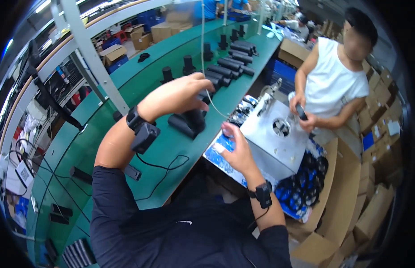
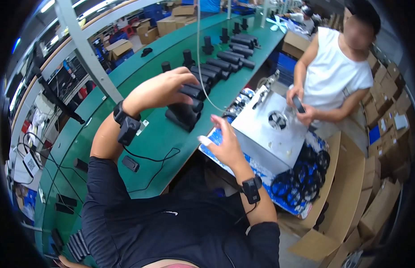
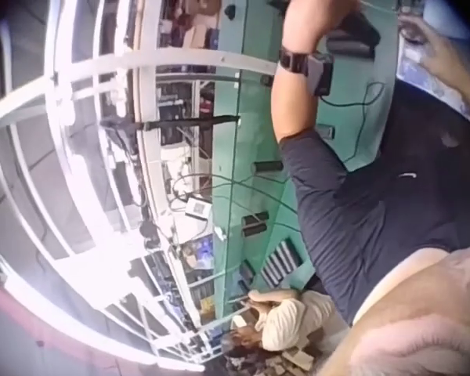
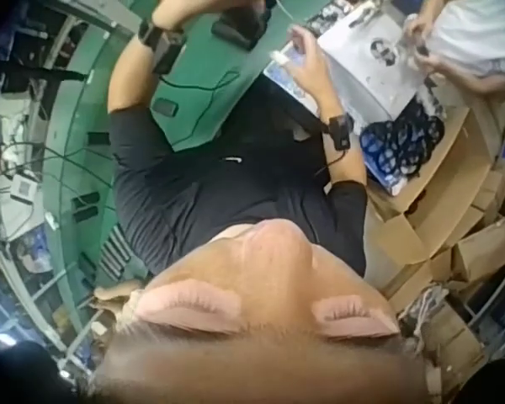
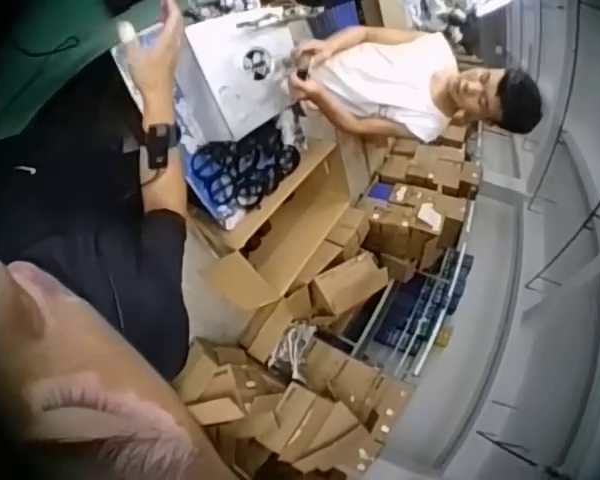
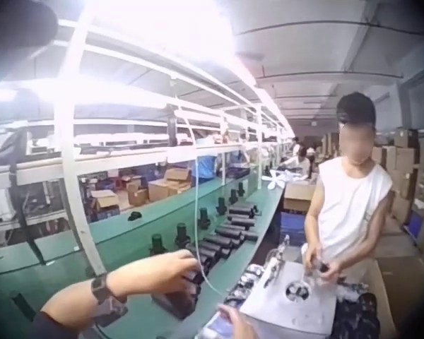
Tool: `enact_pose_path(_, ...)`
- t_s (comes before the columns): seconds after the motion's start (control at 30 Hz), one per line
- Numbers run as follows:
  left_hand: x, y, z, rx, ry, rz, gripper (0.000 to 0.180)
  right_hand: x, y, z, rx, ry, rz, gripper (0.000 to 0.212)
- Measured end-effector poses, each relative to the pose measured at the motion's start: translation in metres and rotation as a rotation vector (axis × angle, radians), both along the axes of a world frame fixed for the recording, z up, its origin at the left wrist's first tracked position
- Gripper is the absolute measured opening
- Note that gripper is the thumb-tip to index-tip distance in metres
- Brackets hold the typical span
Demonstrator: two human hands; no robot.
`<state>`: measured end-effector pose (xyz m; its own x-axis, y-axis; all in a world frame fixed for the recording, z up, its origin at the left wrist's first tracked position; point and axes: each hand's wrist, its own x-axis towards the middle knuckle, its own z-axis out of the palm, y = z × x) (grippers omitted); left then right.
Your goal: Assembling black plastic components using a specialized pneumatic assembly machine on a production line.
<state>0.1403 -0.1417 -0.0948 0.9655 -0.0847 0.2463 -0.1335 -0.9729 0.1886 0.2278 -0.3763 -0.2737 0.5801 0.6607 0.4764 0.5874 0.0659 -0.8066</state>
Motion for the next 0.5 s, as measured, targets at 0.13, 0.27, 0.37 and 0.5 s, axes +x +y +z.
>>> enact_pose_path(0.13,0.020,-0.060,-0.016,-0.175,0.132,-0.213,0.044,-0.010,-0.007,0.032,-0.132,-0.048,0.003,0.074)
enact_pose_path(0.27,0.043,-0.080,-0.065,-0.399,-0.034,-0.276,0.042,-0.005,-0.034,0.021,-0.126,0.260,-0.006,0.072)
enact_pose_path(0.37,0.063,-0.076,-0.148,-0.685,-0.283,-0.144,0.041,0.018,-0.059,-0.048,0.063,0.611,0.059,0.064)
enact_pose_path(0.5,0.018,-0.084,-0.233,-1.371,0.423,-0.151,0.044,0.024,-0.084,-0.049,0.480,1.075,0.207,0.058)
